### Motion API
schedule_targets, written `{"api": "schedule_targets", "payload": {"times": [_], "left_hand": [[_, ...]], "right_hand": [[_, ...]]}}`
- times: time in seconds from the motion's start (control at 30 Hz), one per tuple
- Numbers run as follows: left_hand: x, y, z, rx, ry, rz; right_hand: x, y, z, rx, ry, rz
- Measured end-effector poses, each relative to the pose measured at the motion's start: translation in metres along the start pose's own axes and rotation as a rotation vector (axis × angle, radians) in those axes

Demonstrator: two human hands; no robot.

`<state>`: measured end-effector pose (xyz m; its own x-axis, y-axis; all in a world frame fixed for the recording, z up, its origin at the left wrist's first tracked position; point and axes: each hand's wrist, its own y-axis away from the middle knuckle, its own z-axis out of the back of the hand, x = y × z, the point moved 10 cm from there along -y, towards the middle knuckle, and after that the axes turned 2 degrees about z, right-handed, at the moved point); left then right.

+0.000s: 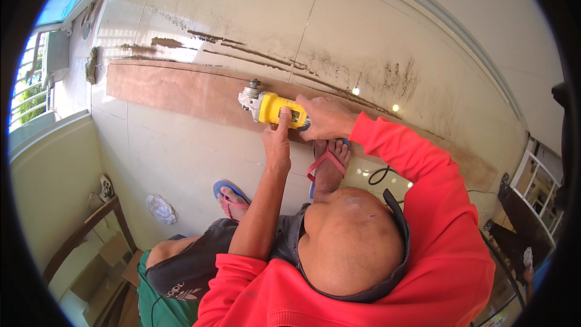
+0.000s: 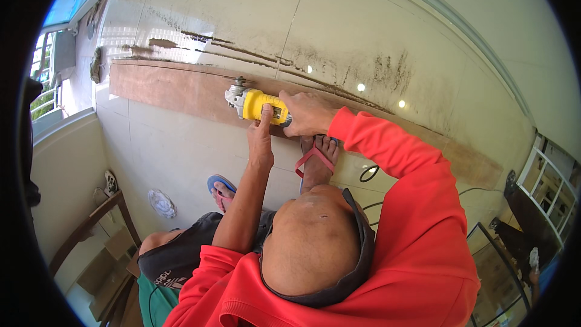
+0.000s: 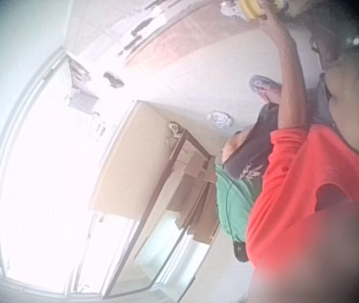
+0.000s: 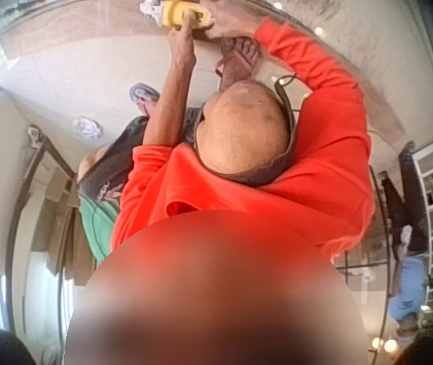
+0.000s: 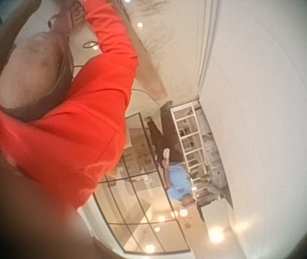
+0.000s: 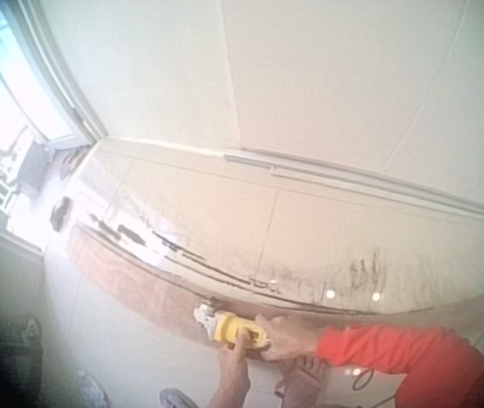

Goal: The person uses a yellow angle grinder to grind a long strip of material on a tiled floor. They hold the tool with both hands and move it along the strip, creating dust and debris.

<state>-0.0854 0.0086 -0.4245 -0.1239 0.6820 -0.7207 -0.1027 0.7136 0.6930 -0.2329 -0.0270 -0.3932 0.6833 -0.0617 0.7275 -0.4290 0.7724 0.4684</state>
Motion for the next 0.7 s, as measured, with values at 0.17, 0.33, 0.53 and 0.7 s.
{"api": "schedule_targets", "payload": {"times": [0.17,0.33,0.53,0.7], "left_hand": [[-0.0001,0.0033,-0.0024,0.007,-0.013,0.008],[-0.0015,0.0037,-0.0036,-0.01,-0.019,-0.016],[0.0021,0.0034,-0.0023,-0.008,-0.034,0.018],[0.0001,0.0042,-0.006,0.018,0.005,-0.012]], "right_hand": [[-0.0028,0.0019,-0.0001,-0.028,0.029,0.021],[-0.0048,0.0016,-0.0015,-0.039,0.061,0.029],[-0.0041,0.0028,-0.0008,-0.039,0.058,0.031],[-0.0044,0.0039,-0.0001,-0.027,0.043,0.022]]}}
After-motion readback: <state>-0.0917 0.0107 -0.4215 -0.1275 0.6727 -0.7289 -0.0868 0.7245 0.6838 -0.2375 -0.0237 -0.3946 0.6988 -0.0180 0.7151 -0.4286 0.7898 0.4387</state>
